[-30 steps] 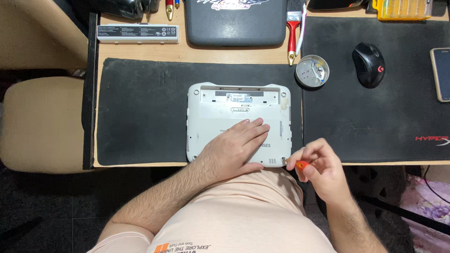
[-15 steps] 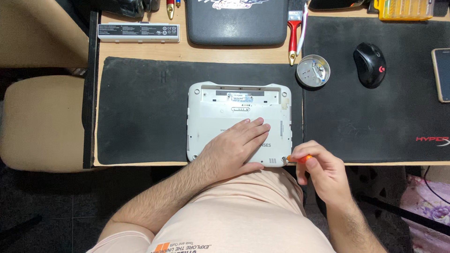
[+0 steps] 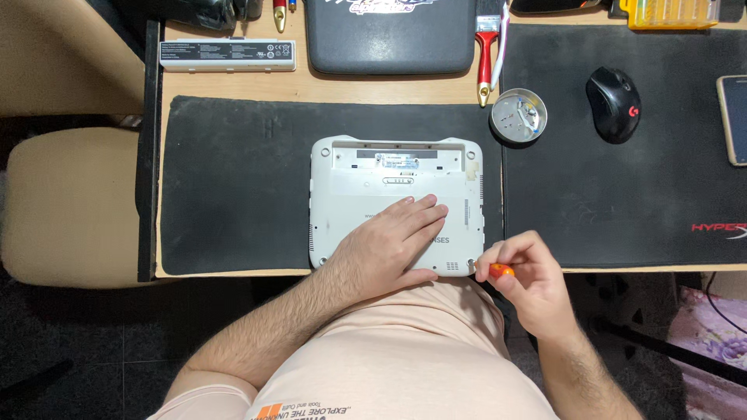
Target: The person removes the battery from a white laptop using a screwdriver, then inserts a new battery into the compartment. They secure the new battery by tightening screws with the screwdriver.
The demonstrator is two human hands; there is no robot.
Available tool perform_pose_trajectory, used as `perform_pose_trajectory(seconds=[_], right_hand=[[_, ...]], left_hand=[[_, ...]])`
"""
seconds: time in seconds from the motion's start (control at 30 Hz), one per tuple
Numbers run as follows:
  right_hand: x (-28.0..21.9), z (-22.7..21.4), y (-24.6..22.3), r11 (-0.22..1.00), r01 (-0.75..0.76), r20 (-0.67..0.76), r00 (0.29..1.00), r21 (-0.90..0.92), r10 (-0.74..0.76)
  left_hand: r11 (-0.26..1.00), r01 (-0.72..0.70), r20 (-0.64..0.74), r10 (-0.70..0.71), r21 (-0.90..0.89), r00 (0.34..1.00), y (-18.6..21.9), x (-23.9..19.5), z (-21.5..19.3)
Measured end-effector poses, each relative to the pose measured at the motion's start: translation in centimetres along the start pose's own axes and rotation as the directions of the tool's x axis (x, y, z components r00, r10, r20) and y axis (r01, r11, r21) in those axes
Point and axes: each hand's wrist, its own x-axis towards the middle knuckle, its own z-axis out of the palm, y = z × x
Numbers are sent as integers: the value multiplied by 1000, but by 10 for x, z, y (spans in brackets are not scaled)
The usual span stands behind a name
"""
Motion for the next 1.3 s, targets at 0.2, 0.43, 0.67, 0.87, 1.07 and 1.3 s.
perform_pose_trajectory(seconds=[0.2,0.43,0.67,0.87,1.07,1.3], right_hand=[[0,-7,1,997,14,13,1000,-81,-13],[-3,-12,15,999,17,5,1000,-27,-17],[-6,-10,18,1000,-8,-6,1000,-6,8],[-2,-8,14,996,46,-10,999,-76,-47],[-2,-2,5,992,46,-49,997,-118,-52],[-2,4,7,816,148,-66,973,-559,-221]], left_hand=[[1000,-2,-1,2,-6,1000,0,0,0],[1000,-3,3,3,1,1000,1,0,-2],[1000,-4,-8,4,-3,1000,0,0,0],[1000,-19,-32,19,-11,999,-1,1,-1],[999,-35,-59,34,-12,998,-3,1,6],[1000,-16,-32,16,4,999,-3,0,6]])
